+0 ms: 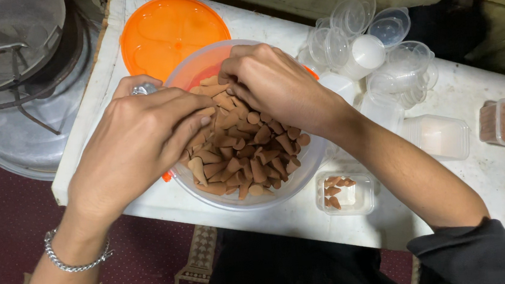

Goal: The person picks small brown cone-shaped items from a large transparent container and places them one by one into small clear plastic containers on the table. The person arranges the cones neatly inside each container and stacks filled containers to the side.

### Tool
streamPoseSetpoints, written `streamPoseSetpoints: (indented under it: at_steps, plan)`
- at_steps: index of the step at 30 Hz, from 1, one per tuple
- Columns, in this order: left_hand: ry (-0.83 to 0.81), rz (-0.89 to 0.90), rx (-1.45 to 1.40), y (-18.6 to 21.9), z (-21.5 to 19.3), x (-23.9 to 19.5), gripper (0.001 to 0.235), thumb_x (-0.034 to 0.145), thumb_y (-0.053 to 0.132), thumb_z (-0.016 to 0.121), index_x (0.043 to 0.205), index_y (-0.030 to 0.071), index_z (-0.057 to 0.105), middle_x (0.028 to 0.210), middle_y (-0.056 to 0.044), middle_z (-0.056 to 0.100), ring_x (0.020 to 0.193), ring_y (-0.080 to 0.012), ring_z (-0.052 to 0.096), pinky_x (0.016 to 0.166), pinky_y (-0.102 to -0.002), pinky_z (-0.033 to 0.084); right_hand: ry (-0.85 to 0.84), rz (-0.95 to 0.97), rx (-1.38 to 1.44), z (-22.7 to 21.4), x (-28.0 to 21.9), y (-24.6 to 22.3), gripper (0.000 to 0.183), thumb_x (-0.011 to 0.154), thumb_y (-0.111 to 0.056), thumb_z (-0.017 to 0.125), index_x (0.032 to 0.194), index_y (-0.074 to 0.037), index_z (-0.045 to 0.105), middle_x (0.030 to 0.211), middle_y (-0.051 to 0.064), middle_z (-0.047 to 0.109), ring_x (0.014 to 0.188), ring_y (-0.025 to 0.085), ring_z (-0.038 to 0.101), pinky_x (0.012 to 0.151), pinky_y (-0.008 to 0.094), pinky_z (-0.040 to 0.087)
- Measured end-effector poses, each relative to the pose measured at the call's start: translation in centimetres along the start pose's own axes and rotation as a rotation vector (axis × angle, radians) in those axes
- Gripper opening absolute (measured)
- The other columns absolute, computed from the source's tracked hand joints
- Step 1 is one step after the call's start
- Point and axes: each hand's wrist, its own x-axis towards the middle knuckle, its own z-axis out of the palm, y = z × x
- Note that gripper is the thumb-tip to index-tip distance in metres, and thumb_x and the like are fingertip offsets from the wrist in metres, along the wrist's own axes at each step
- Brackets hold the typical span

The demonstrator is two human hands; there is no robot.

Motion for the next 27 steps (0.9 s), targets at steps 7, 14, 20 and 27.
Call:
streamPoseSetpoints:
  at_steps: [7,14,20,27]
  plan:
    - [0.055,0.01,-0.067,0.3,-0.3,-0.3,0.013,0.098,0.017,0.065,0.101,0.005,0.07,0.099,-0.002,0.072,0.085,-0.0198,0.068,0.113,-0.049,0.034,0.027,0.011,-0.053,-1.3,-1.4,-0.9,0.016,0.096,-0.002,0.049,0.098,-0.001,0.065,0.095,0.011,0.061,0.079,0.033,0.061,0.061,0.046,0.045]
    - [0.107,0.021,-0.009,0.6,0.3,0.2,0.013,0.098,0.018,0.069,0.102,0.005,0.071,0.096,-0.003,0.069,0.088,-0.0216,0.064,0.107,-0.047,0.034,0.193,-0.05,-0.032,-4.5,-4.0,-1.6,0.013,0.103,-0.006,0.059,0.105,0.003,0.069,0.097,0.012,0.066,0.082,0.026,0.065,0.071,0.038,0.049]
    - [-0.144,-0.016,0.295,0.7,2.1,1.8,0.012,0.092,0.016,0.065,0.082,0.011,0.066,0.078,-0.003,0.068,0.066,-0.0313,0.065,0.102,-0.054,0.036,0.201,-0.077,0.009,-5.1,-5.6,-1.2,0.011,0.103,-0.006,0.061,0.106,0.002,0.068,0.097,0.011,0.065,0.081,0.024,0.062,0.071,0.035,0.047]
    - [-0.195,0.004,0.455,1.2,2.9,4.4,0.017,0.096,0.012,0.056,0.083,0.009,0.066,0.072,-0.009,0.065,0.062,-0.0379,0.065,0.095,-0.052,0.034,0.238,-0.111,0.041,-5.4,-7.2,-0.8,0.012,0.103,-0.004,0.063,0.109,0.004,0.069,0.102,0.014,0.067,0.083,0.023,0.067,0.074,0.032,0.054]
